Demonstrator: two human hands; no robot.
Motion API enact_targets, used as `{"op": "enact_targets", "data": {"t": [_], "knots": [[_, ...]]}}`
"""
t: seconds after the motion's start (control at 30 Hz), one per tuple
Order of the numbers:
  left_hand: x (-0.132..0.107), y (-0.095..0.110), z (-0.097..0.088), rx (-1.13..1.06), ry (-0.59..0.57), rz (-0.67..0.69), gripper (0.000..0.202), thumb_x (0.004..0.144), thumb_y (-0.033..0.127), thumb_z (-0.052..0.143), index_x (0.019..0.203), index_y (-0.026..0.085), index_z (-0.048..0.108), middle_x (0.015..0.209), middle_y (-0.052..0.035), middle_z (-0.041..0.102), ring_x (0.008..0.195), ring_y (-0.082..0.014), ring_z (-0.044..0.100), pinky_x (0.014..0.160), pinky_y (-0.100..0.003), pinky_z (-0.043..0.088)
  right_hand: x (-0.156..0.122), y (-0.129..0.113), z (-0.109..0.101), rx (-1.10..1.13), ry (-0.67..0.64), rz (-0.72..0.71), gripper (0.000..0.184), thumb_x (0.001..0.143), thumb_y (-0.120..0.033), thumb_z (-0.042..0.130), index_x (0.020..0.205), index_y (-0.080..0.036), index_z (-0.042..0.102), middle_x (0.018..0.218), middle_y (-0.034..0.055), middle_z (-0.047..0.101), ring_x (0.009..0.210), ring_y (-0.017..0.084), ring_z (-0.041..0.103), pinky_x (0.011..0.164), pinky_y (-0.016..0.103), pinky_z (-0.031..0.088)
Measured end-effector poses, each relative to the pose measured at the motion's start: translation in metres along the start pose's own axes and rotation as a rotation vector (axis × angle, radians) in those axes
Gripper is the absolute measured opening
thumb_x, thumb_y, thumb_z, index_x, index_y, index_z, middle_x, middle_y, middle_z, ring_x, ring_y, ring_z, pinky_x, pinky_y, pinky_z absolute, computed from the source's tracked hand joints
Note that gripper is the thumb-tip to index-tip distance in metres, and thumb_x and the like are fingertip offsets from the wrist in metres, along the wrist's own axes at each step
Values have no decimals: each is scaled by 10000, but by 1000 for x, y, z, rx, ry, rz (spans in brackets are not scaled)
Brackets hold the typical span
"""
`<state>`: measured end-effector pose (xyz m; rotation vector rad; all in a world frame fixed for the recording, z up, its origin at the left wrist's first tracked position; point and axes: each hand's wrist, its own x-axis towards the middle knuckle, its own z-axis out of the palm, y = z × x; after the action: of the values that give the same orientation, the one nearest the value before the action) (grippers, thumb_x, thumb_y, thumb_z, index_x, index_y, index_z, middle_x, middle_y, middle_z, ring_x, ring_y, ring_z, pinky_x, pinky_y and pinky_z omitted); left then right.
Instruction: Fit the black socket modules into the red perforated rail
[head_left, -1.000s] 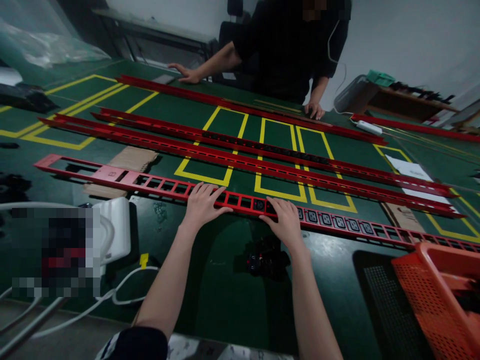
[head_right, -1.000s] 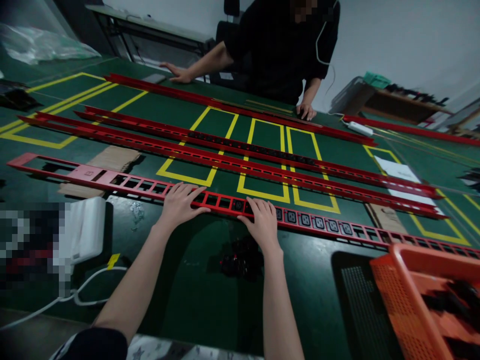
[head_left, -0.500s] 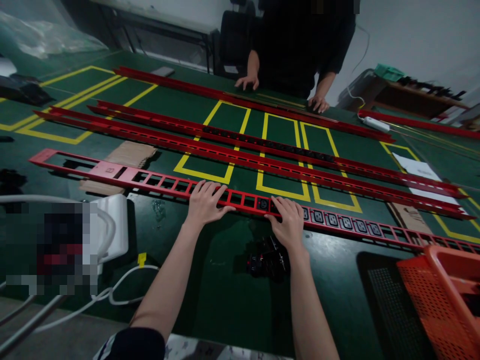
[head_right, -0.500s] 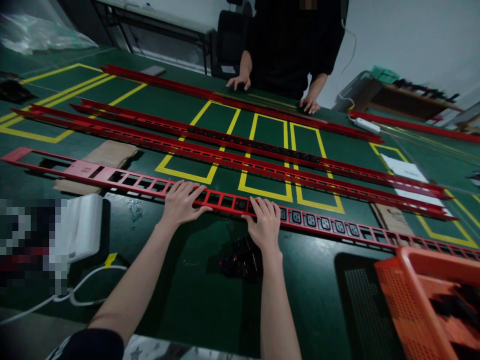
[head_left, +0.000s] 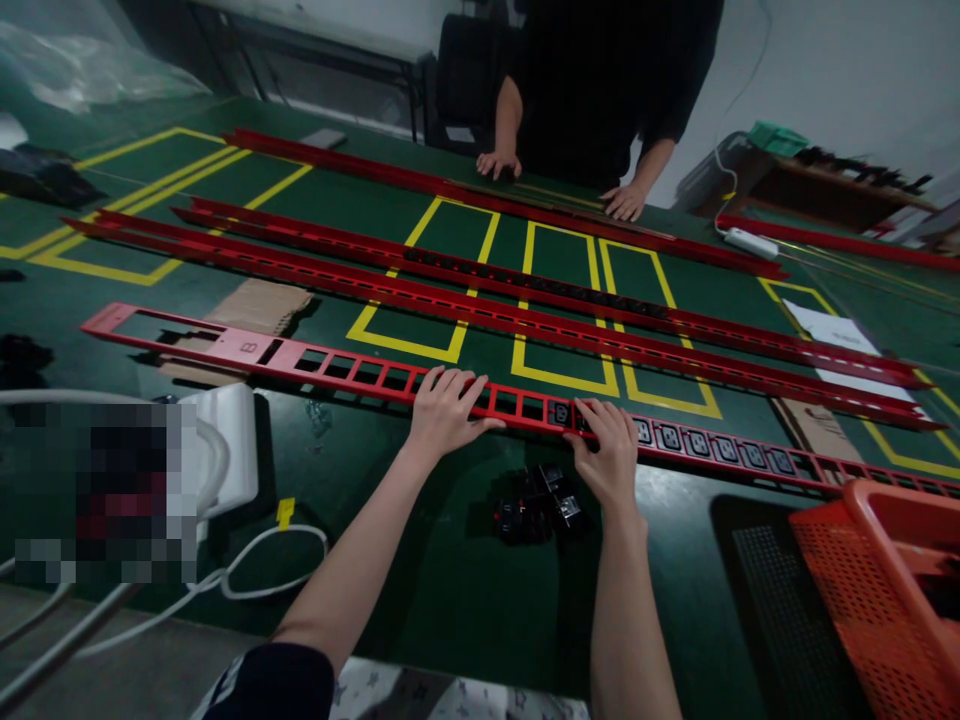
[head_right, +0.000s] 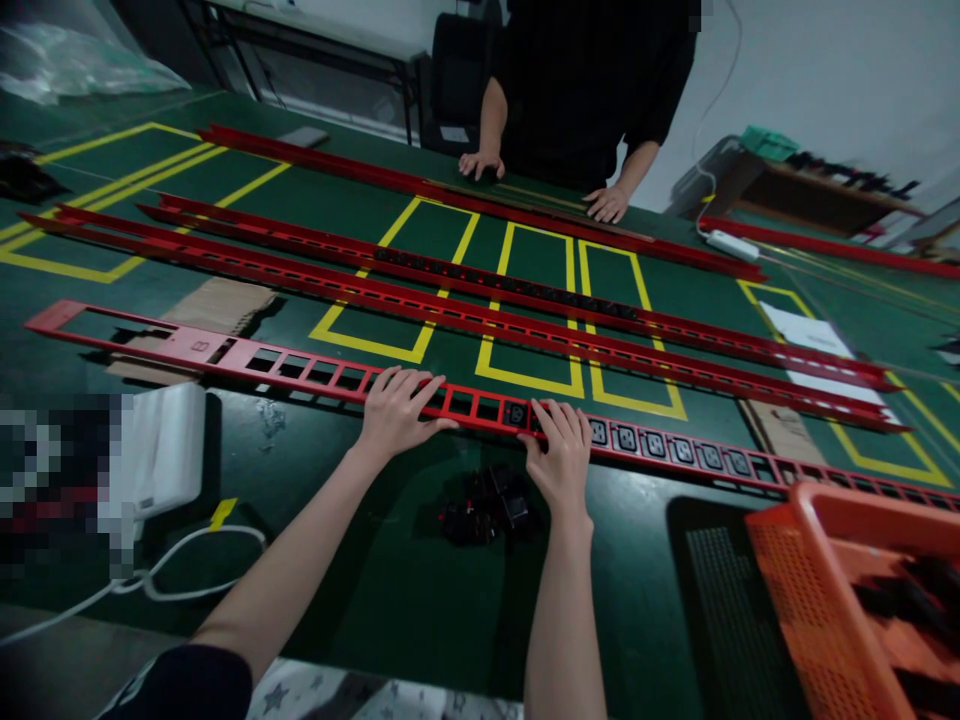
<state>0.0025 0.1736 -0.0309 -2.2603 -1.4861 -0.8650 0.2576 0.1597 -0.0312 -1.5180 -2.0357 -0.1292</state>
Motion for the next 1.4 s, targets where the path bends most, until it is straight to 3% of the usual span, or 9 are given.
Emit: {"op": "enact_targets", "data": {"t": [0.27,0.8,0.93,1.0,1.07,1.13,1.23,1.4], "knots": [[1,1,-6,-29,-97,-8,568,800,584,537,1140,137,619,1044,-125,672,986,-267,601,942,-436,418,3,-2,-6,56,-94,61,361,821,-319,523,1167,-225,567,1184,92,620,1160,273,517,1034,515,303],[-1,0,-3,-44,-122,-25,596,802,591,524,1178,136,601,1078,-136,661,1023,-280,588,968,-461,409,2,-2,-5,98,-134,74,389,851,-333,523,1225,-225,529,1310,100,538,1280,283,421,1074,547,287],[-1,0,-3,-45,-124,-27,608,810,601,500,1187,134,596,1092,-139,656,1028,-284,584,968,-466,407,2,-12,-25,163,-84,100,446,863,-346,516,1283,-201,472,1428,137,391,1354,296,311,1060,547,325],[-1,0,-4,-48,-128,-29,607,812,598,500,1194,135,592,1099,-141,654,1033,-286,582,972,-468,404,-1,-21,-43,207,-73,98,398,863,-329,528,1242,-209,503,1348,127,481,1288,276,410,1035,504,377],[-1,0,-4,-54,-131,-33,603,810,595,505,1196,140,592,1098,-141,655,1036,-288,580,976,-470,401,-7,-31,-62,283,-190,70,260,872,-302,524,1119,-236,575,1126,78,631,1093,234,576,950,442,464],[-1,0,-4,-60,-133,-37,602,809,594,508,1193,140,596,1096,-143,656,1039,-290,580,978,-471,399,-14,-38,-78,301,-396,47,208,855,-281,555,1057,-251,599,1027,44,673,981,223,629,863,410,511],[-1,0,-4,-69,-141,-40,610,808,596,508,1198,135,593,1103,-148,653,1048,-294,577,982,-471,396,-25,-44,-89,244,-541,-6,242,795,-195,622,1031,-246,613,1046,42,674,989,236,624,876,438,496],[0,0,-4,-68,-153,-47,597,807,595,510,1201,154,593,1111,-140,653,1052,-293,578,984,-470,393,-34,-48,-88,194,-627,-25,368,742,-110,643,1082,-247,608,1117,55,649,1038,241,597,901,460,482]]}}
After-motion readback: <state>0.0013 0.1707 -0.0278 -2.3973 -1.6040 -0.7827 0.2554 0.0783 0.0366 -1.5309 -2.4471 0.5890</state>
